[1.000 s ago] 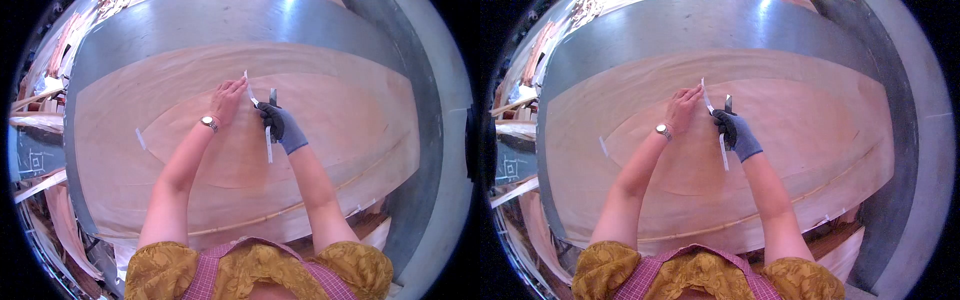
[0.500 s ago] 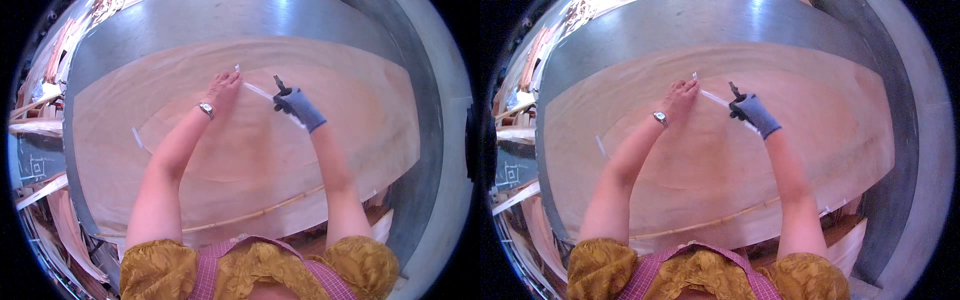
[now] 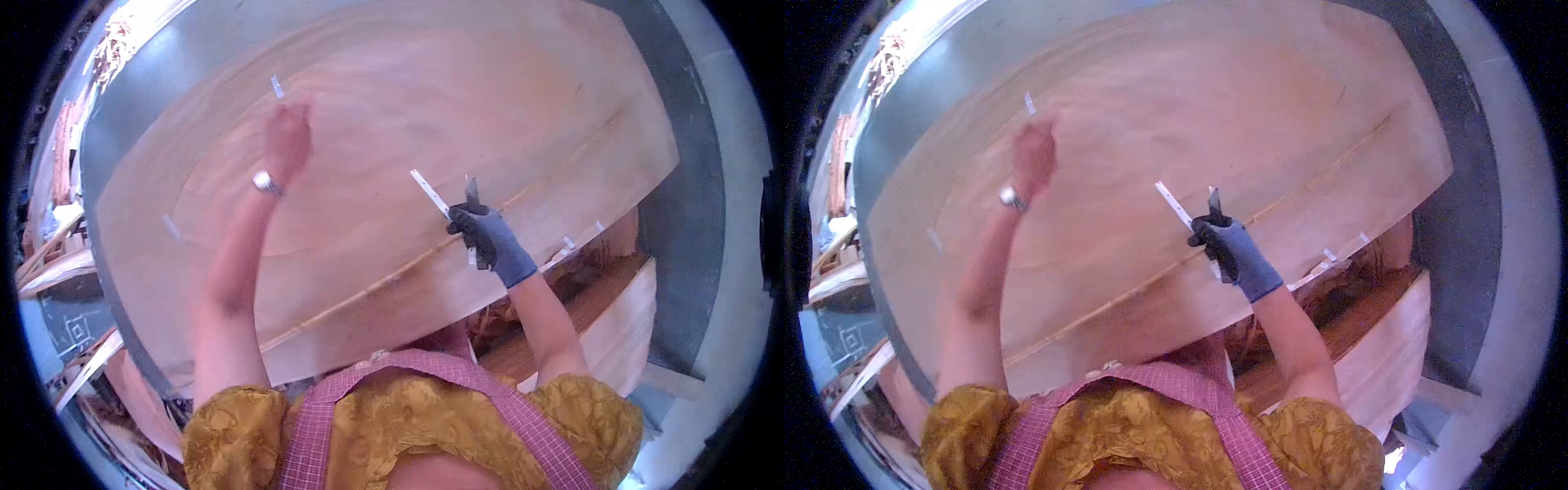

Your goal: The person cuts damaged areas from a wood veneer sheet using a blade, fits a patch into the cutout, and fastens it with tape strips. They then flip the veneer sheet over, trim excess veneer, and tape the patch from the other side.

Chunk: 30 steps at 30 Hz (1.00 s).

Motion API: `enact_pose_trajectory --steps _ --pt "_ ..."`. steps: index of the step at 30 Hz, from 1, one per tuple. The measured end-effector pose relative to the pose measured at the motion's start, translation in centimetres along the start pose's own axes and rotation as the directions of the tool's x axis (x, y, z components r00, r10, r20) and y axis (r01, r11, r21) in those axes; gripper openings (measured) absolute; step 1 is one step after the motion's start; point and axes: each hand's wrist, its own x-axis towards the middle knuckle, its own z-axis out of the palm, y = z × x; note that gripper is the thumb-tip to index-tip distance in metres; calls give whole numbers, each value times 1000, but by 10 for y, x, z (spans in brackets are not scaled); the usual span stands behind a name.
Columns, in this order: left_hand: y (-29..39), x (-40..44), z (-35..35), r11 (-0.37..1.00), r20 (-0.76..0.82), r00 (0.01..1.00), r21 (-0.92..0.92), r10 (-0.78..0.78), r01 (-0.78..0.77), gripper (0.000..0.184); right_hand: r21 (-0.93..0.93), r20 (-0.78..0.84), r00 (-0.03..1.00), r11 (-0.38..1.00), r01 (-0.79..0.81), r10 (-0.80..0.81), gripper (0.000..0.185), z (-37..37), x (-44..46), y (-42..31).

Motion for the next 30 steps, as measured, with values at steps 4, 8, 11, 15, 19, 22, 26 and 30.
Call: enact_pose_trajectory --steps 4,8,11,15,19,22,26,30 --pt "130 -120 12 863 -276 892 -265 359 -429 61 72 112 993 997 -32 24 17 -18 -7 14" --pt "198 -144 -13 886 -157 932 -294 326 -359 61 115 206 977 993 36 -59 18 -37 -1 13" --pt "214 -145 -9 931 -108 950 -193 293 -309 63 -146 262 953 970 192 -150 21 -48 19 12" --pt "216 -141 -10 943 -122 953 -156 278 -295 61 -583 200 928 724 370 -313 24 -85 43 -21" --pt "218 -125 -23 952 35 968 -193 249 -238 54 -114 92 949 943 312 -303 21 -145 53 -54" --pt "261 -86 -4 943 -279 945 -232 171 -239 50 -29 18 977 976 215 -214 20 -185 67 -53" --pt "343 -34 -1 846 -275 893 -310 357 -433 52 103 9 986 981 163 -165 19 -200 97 -30" --pt "376 -23 25 818 -259 886 -349 385 -458 65 117 91 989 987 107 -118 18 -201 108 -23"
